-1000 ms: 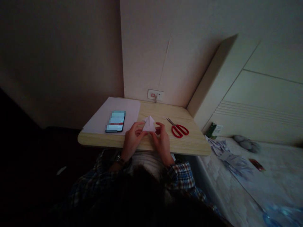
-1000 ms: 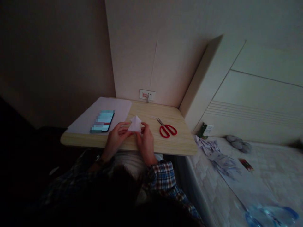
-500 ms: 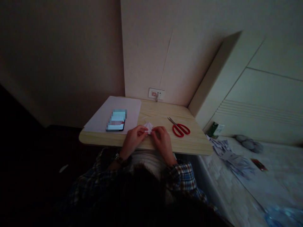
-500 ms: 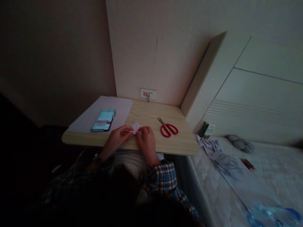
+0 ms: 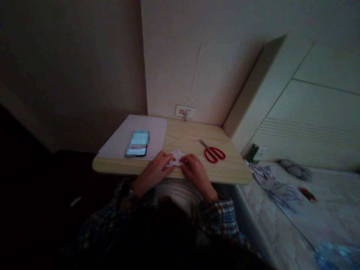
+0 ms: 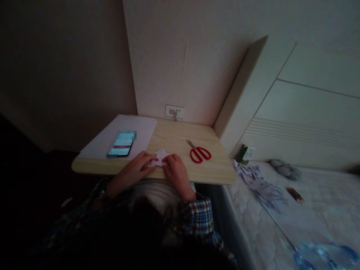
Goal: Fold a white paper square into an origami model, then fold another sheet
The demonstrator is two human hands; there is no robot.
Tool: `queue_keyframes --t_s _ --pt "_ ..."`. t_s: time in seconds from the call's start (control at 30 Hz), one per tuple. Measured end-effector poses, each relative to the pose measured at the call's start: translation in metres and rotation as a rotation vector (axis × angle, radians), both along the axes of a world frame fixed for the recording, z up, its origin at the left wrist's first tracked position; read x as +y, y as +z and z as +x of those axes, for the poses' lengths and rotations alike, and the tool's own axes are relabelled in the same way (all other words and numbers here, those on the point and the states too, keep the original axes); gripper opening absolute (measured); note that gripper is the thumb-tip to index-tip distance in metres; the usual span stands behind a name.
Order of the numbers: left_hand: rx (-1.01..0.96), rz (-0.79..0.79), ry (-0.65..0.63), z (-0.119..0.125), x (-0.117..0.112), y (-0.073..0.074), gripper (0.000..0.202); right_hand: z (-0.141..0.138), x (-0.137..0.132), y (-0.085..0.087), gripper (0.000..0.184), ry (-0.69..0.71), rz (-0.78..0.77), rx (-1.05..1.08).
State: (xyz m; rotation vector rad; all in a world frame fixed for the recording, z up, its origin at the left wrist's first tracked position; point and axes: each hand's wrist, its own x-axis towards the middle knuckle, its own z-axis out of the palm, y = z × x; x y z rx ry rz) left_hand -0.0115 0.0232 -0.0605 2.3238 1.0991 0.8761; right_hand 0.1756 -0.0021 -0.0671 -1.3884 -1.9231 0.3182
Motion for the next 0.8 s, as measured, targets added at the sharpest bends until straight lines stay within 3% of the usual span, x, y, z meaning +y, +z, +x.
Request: queue_keyframes --t_s 0.13,0.33,0.8 --pt "-0.020 0.071 0.032 -0.001 0.005 -0.002 0.017 0.001 -0.001 0.002 0.017 0.020 0.017 -0.033" --pt "-0.025 0.082 -0.046 0.006 0.015 -0.002 0.012 0.000 -0.001 0.006 0.016 0.085 0.067 -0.121" --pt "0.042 0.166 -0.093 0.007 0.020 -0.003 0.006 0.001 0.004 -0.002 0.010 0.040 0.107 -0.156"
